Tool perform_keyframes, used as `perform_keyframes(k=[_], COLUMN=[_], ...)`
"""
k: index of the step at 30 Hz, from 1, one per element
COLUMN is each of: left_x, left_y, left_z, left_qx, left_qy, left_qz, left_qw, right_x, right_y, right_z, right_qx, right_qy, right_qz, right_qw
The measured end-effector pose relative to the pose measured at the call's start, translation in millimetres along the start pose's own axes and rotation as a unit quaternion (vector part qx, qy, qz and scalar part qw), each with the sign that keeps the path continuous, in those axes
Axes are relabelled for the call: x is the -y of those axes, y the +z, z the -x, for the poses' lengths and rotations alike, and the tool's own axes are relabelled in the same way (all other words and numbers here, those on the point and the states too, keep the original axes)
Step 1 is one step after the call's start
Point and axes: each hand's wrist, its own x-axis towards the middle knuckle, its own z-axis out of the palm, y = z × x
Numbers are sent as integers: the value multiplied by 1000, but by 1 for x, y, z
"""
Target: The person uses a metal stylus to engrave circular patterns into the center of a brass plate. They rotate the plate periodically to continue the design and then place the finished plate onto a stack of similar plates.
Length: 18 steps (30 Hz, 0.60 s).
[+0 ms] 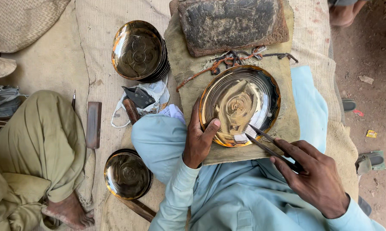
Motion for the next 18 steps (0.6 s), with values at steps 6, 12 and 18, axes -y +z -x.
perform_keyframes(k=[6,12,18], left_x=[5,5,9], left_y=[-1,-1,-1], left_z=[1,2,2], left_qx=[-3,-2,-7], left_qy=[10,5,-3], left_qz=[-25,-22,-27], left_qw=[1000,1000,1000], right_x=[0,-3,6], right_y=[1,1,-15], right_z=[-3,-5,-20], right_qx=[7,17,50], right_qy=[-6,-24,-120], right_qz=[0,12,72], right_qw=[1000,999,989])
